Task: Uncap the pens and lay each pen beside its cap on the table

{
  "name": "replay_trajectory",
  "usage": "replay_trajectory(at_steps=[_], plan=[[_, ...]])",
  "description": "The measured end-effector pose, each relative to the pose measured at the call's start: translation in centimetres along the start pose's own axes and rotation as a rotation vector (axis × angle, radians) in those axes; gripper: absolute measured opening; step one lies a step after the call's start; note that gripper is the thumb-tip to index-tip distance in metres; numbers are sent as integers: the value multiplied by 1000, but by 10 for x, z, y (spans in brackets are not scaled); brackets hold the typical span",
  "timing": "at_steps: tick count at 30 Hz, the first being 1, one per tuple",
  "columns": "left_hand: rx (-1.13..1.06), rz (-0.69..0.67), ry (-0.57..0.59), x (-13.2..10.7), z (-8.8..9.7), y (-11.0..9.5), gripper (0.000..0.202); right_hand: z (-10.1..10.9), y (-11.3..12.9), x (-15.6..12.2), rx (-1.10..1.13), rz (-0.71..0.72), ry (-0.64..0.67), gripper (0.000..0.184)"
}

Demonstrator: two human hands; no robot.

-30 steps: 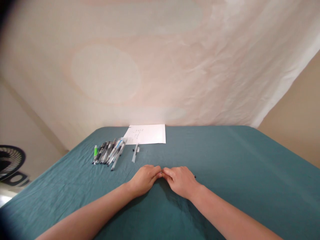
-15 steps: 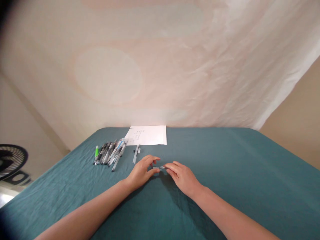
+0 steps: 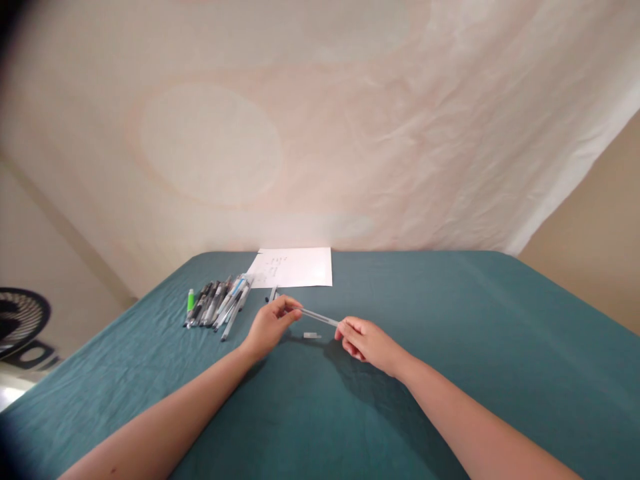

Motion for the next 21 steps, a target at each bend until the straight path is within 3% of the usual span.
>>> replay_trajectory(at_steps=[4,10,21], plan=[[-403,146,-40,5,0,12,25,5,-3,3,173,-47,94,45],[-770,253,-61,0,-6,3,26,3,-2,1,133,-43,153,42],[-870,308,-48,-2,-12,-4,34,5,1,1,100,-30,161,38]])
Point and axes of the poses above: each hand's wrist, its own x-axis towards the middle knuckle, its own z-axis out of the back of the hand, y = z × x, the point moved 1 cm from there along x, towards the middle knuckle, and after that the axes turned 10 degrees about -z, right-handed, at the moved point
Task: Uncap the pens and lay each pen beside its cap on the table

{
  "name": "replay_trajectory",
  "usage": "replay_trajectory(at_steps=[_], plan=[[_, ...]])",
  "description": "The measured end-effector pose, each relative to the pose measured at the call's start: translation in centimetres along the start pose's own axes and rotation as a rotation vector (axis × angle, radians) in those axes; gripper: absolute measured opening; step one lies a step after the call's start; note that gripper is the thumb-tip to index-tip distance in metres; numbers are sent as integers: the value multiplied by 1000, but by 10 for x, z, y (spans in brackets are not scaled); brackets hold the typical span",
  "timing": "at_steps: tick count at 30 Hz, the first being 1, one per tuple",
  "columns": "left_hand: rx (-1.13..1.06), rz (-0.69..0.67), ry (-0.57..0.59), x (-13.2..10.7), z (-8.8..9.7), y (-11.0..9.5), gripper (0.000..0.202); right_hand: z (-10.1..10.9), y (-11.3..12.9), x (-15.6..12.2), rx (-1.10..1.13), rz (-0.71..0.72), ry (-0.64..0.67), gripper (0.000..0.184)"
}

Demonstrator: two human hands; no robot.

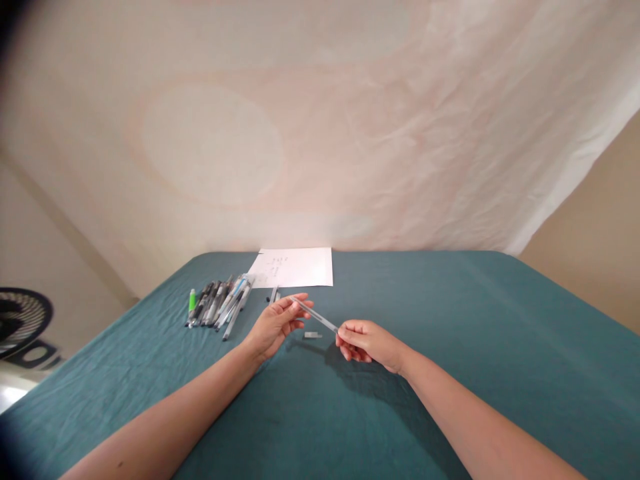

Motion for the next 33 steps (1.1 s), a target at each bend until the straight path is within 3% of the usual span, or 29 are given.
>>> replay_trajectory(at_steps=[9,26,33], plan=[[19,11,12,-3,-5,6,27,-2,0,0,-46,17,54,45],[122,-2,-80,-1,-3,10,30,-3,-3,2,-82,59,-76,42],[6,-26,-27,-4,-10,6,30,-11,3,-2,46,-10,68,42]])
Point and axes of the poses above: each hand's wrist, its own x-axis towards the middle knuckle, its own z-axis out of the back of the hand, y = z × x, the point moved 1 cm from there along x, towards the middle knuckle, and after that the axes turned 10 degrees about -z, right-handed, at the moved point
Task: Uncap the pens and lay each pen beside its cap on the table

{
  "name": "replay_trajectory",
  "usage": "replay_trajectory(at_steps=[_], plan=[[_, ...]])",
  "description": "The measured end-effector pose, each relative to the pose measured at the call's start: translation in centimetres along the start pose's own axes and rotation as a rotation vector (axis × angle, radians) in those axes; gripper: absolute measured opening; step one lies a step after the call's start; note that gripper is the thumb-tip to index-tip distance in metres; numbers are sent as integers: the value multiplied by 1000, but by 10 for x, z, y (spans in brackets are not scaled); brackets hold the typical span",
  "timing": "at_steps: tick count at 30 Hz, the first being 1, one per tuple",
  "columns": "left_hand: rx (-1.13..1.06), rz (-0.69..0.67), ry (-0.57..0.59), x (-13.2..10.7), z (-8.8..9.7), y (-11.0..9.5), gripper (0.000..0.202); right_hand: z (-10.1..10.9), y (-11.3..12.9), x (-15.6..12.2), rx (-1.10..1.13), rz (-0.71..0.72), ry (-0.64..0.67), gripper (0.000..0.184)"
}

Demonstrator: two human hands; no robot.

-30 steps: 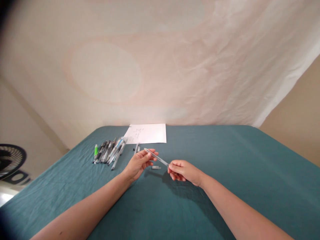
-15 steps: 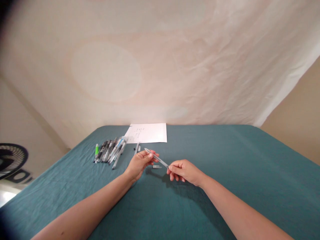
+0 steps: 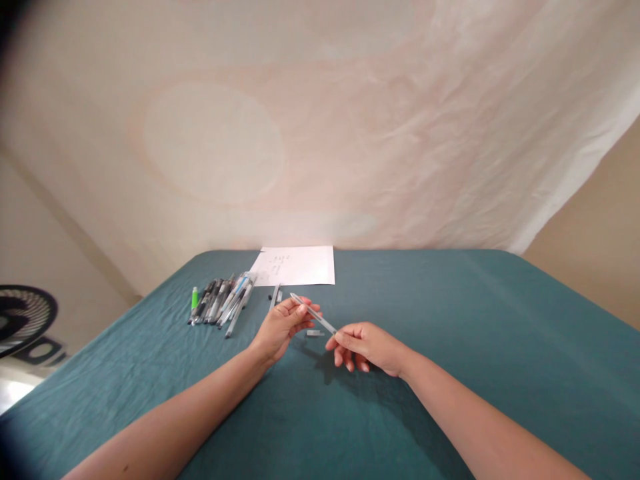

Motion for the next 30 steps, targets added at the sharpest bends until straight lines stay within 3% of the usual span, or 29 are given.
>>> replay_trajectory(at_steps=[7,11,23,30], plan=[[-155,70,183,-10,-15,-5,24,-5,2,-7,118,-87,173,36],[-220,127,219,-12,-17,-6,23,-9,2,-10,223,-133,293,38],[-166,120,138,-10,-14,-2,23,-15,-2,-5,124,-24,123,32],[-1,90,45,-10,-16,-4,26,-20,-3,-1,-35,38,-26,35]])
Point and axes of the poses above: each hand's wrist, its own x-axis towards the middle knuckle, its own z-axis out of the back of the hand, y = z × x, the point moved 1 cm from there along x, towards the middle knuckle, and after that the axes turned 10 degrees about -z, right-handed, at the moved point
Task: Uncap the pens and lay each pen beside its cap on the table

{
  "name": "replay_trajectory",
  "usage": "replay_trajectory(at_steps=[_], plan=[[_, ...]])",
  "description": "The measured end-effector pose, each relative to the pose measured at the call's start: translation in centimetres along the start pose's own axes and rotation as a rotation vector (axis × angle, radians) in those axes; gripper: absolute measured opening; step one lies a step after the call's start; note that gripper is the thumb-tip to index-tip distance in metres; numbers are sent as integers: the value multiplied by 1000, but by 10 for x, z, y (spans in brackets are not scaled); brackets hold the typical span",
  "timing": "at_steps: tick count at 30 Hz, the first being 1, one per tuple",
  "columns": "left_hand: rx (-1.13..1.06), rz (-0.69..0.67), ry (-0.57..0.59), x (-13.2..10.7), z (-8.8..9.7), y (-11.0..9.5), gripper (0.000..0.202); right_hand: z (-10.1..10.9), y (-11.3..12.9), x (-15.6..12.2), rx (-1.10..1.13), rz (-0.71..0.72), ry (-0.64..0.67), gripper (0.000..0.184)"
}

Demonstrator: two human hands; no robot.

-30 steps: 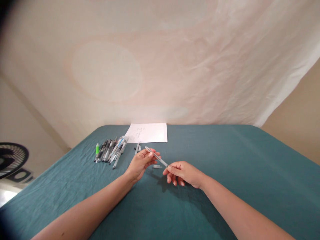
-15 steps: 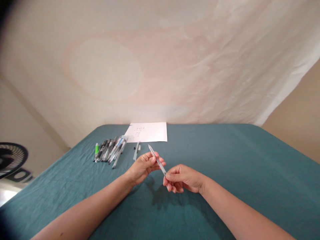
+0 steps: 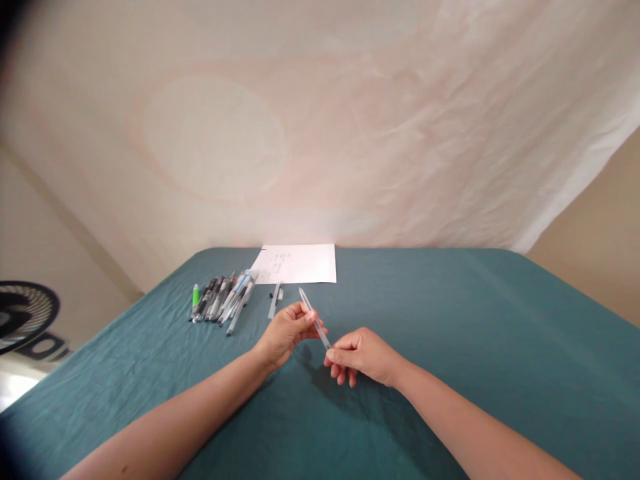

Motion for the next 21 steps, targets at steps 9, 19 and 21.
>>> replay_trajectory(at_steps=[9,19,21], plan=[[5,52,155,-4,-4,3,28,4,-6,6,-14,2,-55,35],[39,24,156,-2,-1,4,28,3,-10,10,23,29,-98,33],[3,21,142,-2,0,3,28,4,-9,10,43,41,-75,35]])
Point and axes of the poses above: each hand's wrist, its own x-axis towards the middle knuckle, its own z-axis out of the back of the hand, y = z × x, the point moved 1 cm from there along x, towards the middle knuckle, and after that the axes turned 10 degrees about -z, right-handed, at the moved point
